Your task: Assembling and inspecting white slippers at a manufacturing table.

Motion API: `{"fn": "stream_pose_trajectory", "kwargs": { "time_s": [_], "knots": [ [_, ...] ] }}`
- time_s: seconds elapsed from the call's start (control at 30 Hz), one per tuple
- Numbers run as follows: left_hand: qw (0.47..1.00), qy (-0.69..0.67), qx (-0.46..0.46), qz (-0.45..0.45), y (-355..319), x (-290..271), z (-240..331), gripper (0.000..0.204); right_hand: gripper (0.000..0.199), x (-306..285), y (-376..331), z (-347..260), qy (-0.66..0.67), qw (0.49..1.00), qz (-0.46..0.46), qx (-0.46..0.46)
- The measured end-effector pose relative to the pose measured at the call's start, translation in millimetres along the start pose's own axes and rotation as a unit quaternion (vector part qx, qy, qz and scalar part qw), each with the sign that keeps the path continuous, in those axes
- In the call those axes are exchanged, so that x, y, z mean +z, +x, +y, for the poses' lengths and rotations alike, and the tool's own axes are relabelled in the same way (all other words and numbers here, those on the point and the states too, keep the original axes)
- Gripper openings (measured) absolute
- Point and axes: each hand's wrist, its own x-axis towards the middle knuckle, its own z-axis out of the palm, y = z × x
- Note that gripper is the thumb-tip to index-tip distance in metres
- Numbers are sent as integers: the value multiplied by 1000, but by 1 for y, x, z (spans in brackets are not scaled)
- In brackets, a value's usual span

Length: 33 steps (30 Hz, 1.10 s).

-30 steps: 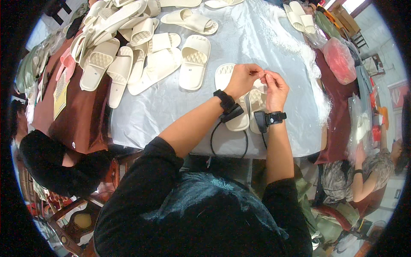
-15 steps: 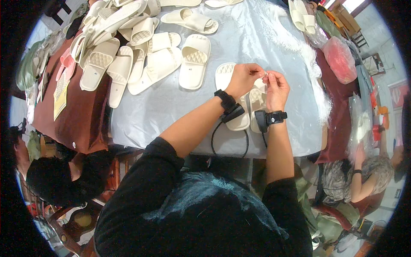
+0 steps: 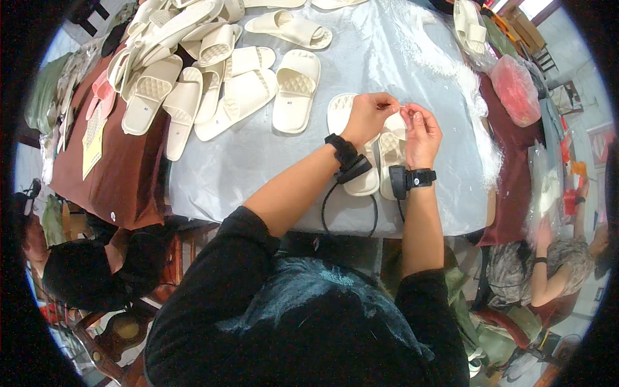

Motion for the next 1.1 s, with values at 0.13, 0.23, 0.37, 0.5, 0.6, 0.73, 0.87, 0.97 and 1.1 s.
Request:
{"fn": "stream_pose_trajectory", "kwargs": {
  "time_s": [0.13, 0.23, 0.37, 0.5, 0.6, 0.73, 0.87, 0.97, 1.1],
  "knots": [
    [1000, 0, -11, -3, -1, -2, 0, 13, 11, 4, 0, -1, 13, 1000, 2, -2],
    [1000, 21, -17, -10, 0, -2, 2, 13, 12, -6, 6, 0, -2, 1000, -9, -6],
    [999, 32, -7, -10, 2, -4, 1, 14, 16, -7, 12, -4, -55, 997, -48, 0],
    [1000, 6, 12, -14, 5, -4, 4, 13, 12, -4, 18, -13, 3, 999, -48, 11],
    [999, -13, -11, -27, 6, -6, 9, 13, 10, -1, 20, -25, 85, 994, -61, 29],
    [998, -63, -21, -19, 8, -9, 9, 12, 14, 1, 22, -20, 64, 996, -68, -5],
    [997, -63, -38, -27, 11, -3, 14, 13, 16, -8, 25, -13, 6, 1000, 1, -19],
    [997, -62, -34, -29, 13, -4, 12, 14, 16, -10, 26, -11, 10, 1000, 18, 0],
    [997, -60, -36, -34, 13, -6, 10, 13, 19, -5, 25, -13, -7, 1000, 0, -8]
  ]
}}
